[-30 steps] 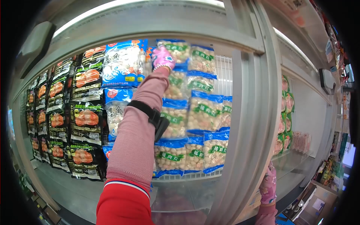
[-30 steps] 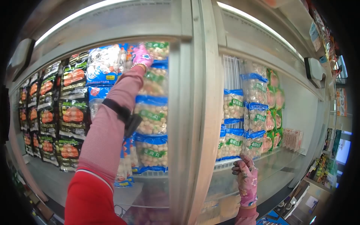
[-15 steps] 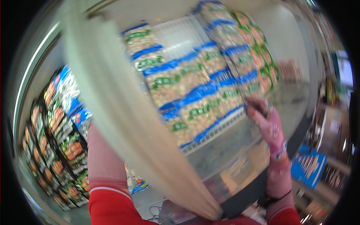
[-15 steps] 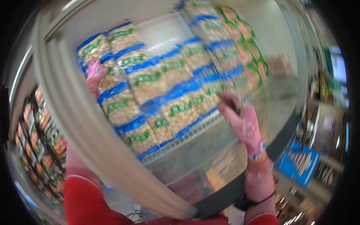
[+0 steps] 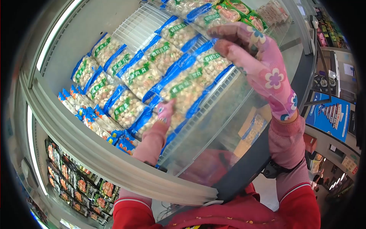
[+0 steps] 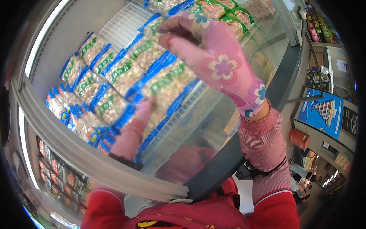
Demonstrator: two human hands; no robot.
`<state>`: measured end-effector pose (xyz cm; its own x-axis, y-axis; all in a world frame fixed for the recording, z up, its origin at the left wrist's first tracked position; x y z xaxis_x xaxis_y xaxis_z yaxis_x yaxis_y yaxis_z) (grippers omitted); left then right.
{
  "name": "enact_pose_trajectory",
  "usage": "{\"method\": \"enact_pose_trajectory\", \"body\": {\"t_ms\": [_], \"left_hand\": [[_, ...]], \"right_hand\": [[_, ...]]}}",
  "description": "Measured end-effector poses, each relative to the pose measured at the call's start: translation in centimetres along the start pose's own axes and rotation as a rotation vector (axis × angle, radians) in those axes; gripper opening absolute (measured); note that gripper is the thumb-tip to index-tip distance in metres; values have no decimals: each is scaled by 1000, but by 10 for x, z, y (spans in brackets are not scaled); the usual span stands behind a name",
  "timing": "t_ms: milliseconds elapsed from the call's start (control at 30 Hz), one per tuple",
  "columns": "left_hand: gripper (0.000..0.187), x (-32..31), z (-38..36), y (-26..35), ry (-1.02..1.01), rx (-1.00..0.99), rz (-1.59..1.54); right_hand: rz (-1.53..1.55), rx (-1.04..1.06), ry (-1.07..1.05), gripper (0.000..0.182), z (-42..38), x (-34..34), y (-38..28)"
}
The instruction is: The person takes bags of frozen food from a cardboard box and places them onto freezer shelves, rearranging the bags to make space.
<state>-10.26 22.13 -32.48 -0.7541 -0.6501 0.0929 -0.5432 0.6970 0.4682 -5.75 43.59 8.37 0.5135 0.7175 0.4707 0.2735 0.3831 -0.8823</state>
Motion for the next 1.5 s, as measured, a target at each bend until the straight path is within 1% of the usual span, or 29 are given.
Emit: {"method": "enact_pose_trajectory", "body": {"t_ms": [100,167,200,267,300,333,367,400,467,500,533,600,667,700,767,800,867,900,933,1000,1033,1100,1133,1200,1267,1333,1433,1467,1500], "left_hand": [[53,-20,-2,16,152,13,134],[55,-18,9,3,406,85,254],[55,-18,15,0,410,87,263],[46,-35,20,17,259,-184,336],[30,-29,-19,35,235,-47,130],[30,-23,-21,29,228,-37,146],[26,-23,-17,27,63,-113,49],[23,-21,-17,24,-104,-183,-50],[23,17,-21,-11,-71,-11,-98],[22,36,-26,-26,-115,-47,-186],[21,55,-36,-40,-157,-87,-278],[24,90,-72,-69,-88,-1,-232],[43,147,-36,-190,134,147,-38],[43,145,-49,-177,146,145,-51],[72,142,-90,-141,400,315,301],[72,131,-89,-138,406,309,261],[86,123,-107,-115,570,227,609],[95,108,-115,-111,460,207,470],[95,104,-128,-103,473,208,440],[97,77,-148,-47,501,-305,981],[97,82,-145,-45,515,-299,966],[103,67,-139,-28,363,-548,983],[103,68,-140,-20,374,-536,962],[102,72,-122,-24,202,-155,1160],[99,82,-117,-31,255,-191,1150],[97,87,-114,-35,211,-159,1166],[94,97,-111,-31,136,-123,1170],[93,98,-111,-32,94,-121,1170],[92,99,-107,-36,72,-110,1170]], "right_hand": [[87,-22,-43,32,0,-3,8],[175,-2,-30,31,-3,-6,10],[119,-20,-24,29,-2,-7,9],[69,-49,-12,28,-1,-8,13],[62,-2,6,26,0,-7,13],[54,41,27,25,0,-6,12],[96,-184,-6,20,-4,-8,5],[100,-210,2,20,-4,-8,9],[35,62,-8,19,-4,-9,-7],[11,92,-10,19,-4,-9,-13],[-5,78,-11,18,-5,-9,-16],[-36,65,-29,18,-7,-13,-23],[-68,47,-59,18,-7,-21,-25],[-84,25,-75,18,-7,-25,-22],[-87,6,-162,23,-4,-40,11],[-113,-61,-209,22,-5,-49,28],[-181,-210,-380,23,-14,-75,68],[-224,-286,-492,24,-22,-90,92],[-315,-259,-646,27,-30,-104,107],[-445,-251,-851,35,-41,-121,145],[-478,-281,-913,40,-47,-129,165],[-547,-320,-1055,49,-43,-155,197],[-616,-371,-1186,58,-49,-167,217],[-645,-347,-1144,68,-39,-196,256],[-558,-424,-1114,90,-39,-226,303],[-618,-531,-1080,87,-46,-239,303],[-266,-420,-844,91,-57,-271,359],[-277,-389,-896,91,-73,-281,362],[-492,-251,-1049,80,-91,-290,363]]}}
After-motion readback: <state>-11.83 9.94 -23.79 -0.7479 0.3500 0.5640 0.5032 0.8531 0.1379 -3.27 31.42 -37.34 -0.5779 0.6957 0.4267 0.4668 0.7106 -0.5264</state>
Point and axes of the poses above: each hand's wrist, its own z-axis towards the middle knuckle, its own x-axis out of the back of the hand, y = z × x, the point moved 9 cm from there along z, towards the middle knuckle, and after that the axes turned 5 degrees about x, right-handed, at the moved point
